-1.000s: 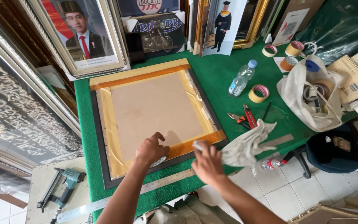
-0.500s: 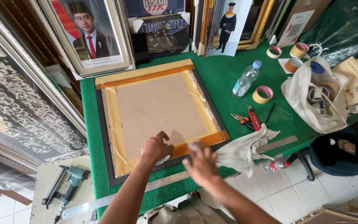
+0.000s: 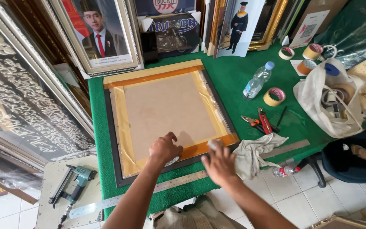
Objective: Applying adhesive tape to the back of a picture frame to seal the backing and finish the assembly.
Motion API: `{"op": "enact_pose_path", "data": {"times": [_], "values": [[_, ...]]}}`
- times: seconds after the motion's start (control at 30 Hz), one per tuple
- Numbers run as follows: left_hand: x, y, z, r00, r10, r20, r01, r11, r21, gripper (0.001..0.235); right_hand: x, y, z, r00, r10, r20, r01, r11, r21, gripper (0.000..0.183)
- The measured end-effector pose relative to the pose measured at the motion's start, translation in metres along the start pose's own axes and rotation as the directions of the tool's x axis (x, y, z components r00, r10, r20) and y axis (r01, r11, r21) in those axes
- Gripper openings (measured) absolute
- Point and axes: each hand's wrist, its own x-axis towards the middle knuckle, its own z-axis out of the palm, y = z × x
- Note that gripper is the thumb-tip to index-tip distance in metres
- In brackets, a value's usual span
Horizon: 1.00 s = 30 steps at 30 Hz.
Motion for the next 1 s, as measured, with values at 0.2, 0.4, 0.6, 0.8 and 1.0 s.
{"op": "enact_pose_path", "data": {"times": [0.2, 0.4, 0.6, 0.8, 1.0], "values": [[0.008, 0.002, -0.005, 0.993, 0.071, 0.092, -0.072, 0.997, 0.012, 0.038, 0.007, 0.017, 0.02, 0.994, 0.108, 0.026, -0.107, 0.993, -0.042, 0.048], [-0.054, 0.043, -0.059, 0.949, 0.31, 0.06, -0.307, 0.95, -0.053, 0.046, 0.007, 0.017, 0.025, 0.993, 0.118, 0.022, -0.118, 0.992, -0.04, 0.055], [-0.045, -0.022, -0.051, 0.934, 0.333, 0.129, -0.341, 0.939, 0.047, 0.049, 0.015, 0.022, 0.046, 0.99, 0.14, 0.006, -0.139, 0.987, -0.081, 0.058], [-0.073, -0.116, -0.091, 0.983, 0.174, 0.058, -0.175, 0.985, 0.004, 0.052, 0.023, 0.027, 0.064, 0.984, 0.18, -0.006, -0.179, 0.974, -0.142, 0.058], [-0.047, -0.236, -0.082, 0.973, 0.231, -0.022, -0.232, 0.96, -0.156, 0.04, 0.03, 0.025, 0.072, 0.965, 0.262, 0.006, -0.259, 0.957, -0.132, 0.056]]}}
